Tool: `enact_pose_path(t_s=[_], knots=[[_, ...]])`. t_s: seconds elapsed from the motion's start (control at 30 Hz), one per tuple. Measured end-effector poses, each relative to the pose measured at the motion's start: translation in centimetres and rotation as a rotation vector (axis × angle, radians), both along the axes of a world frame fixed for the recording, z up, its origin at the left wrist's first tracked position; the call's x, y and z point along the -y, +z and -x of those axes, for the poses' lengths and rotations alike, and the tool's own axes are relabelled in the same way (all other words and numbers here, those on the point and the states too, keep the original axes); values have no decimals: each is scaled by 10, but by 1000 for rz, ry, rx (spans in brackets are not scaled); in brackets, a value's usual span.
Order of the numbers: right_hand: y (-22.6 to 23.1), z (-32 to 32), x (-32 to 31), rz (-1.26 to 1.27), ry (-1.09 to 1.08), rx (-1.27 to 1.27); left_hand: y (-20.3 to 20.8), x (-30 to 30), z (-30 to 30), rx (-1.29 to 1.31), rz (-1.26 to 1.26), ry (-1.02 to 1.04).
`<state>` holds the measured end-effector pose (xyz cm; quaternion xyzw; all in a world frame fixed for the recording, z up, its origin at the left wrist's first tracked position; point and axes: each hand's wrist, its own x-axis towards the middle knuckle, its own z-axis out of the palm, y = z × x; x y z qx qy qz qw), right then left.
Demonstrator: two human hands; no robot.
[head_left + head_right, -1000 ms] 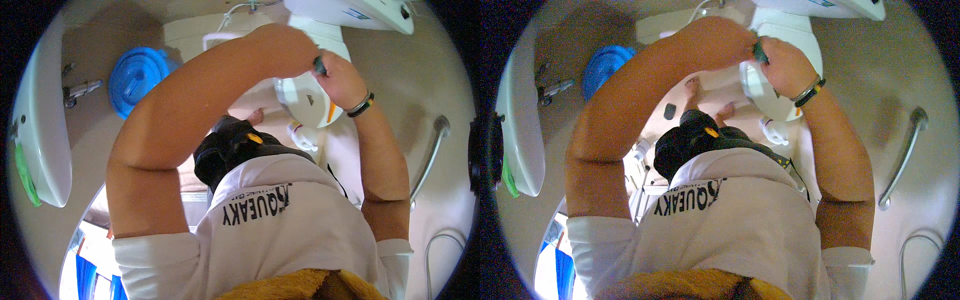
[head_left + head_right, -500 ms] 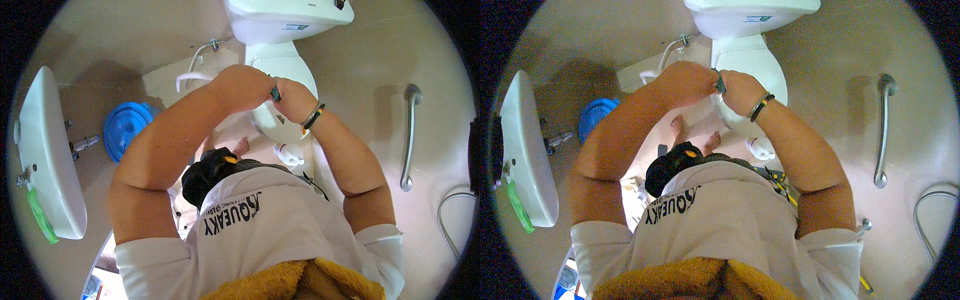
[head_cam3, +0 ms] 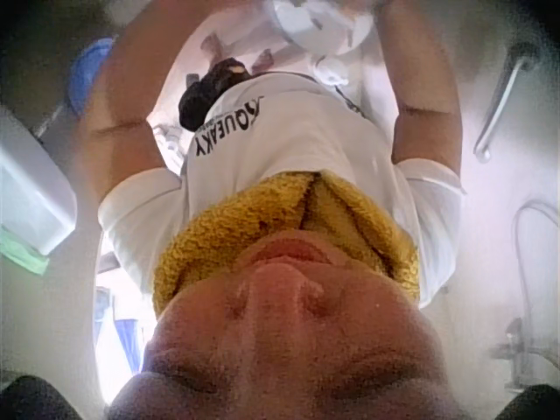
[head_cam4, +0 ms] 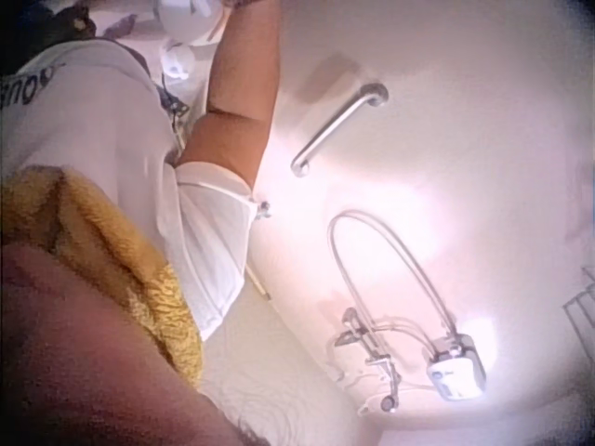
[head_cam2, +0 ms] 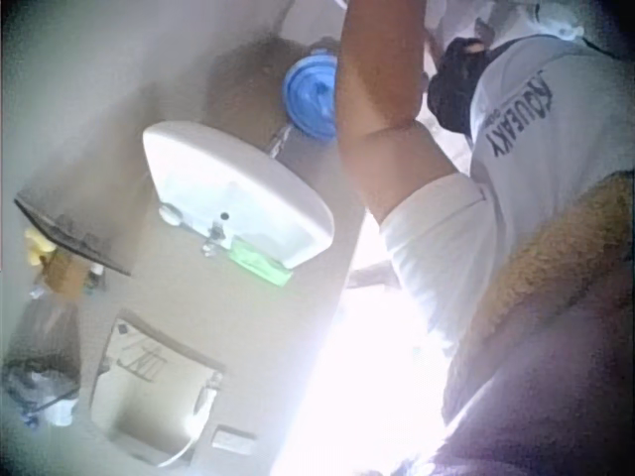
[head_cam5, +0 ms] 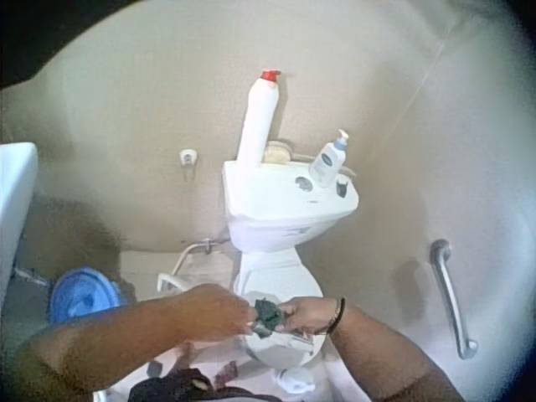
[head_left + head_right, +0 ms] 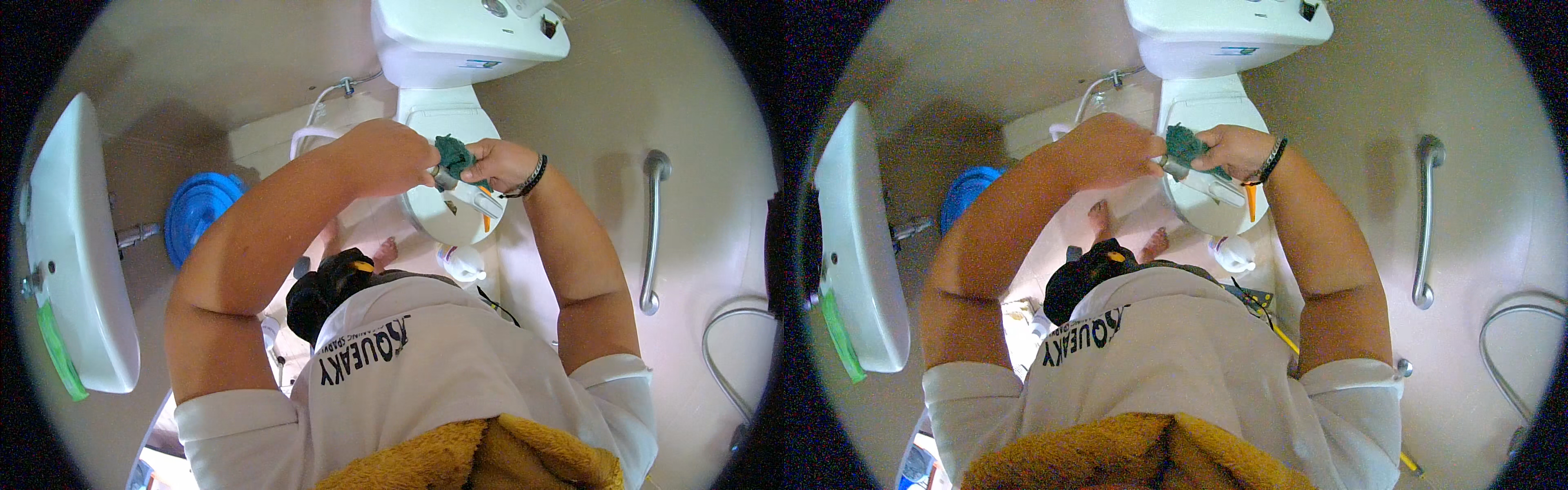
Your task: The person unscrews and removes a bidet hose from a wall connection, cleans the connection points with a cloth and a scraper tool, and then reattaches the hose by hand.
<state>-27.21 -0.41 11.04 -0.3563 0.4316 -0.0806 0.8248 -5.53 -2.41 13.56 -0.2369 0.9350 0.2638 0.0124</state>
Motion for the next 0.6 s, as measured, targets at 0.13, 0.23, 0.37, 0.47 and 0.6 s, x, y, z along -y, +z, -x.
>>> enact_pose_path(t_s=[0.13,0.23,0.37,0.47,0.6], knots=[[-12,-8,-9,70,219,-5,-7,-7,2,-17,46,3],[-22,-16,-15,287,359,-292,-11,-14,6,5,58,-28],[-21,-6,-22,149,199,-57,-10,-25,9,32,50,36],[-27,3,-23,-18,131,0,-12,-33,8,23,56,36],[-28,-16,-35,-125,177,170,-40,-46,0,-146,77,30]])
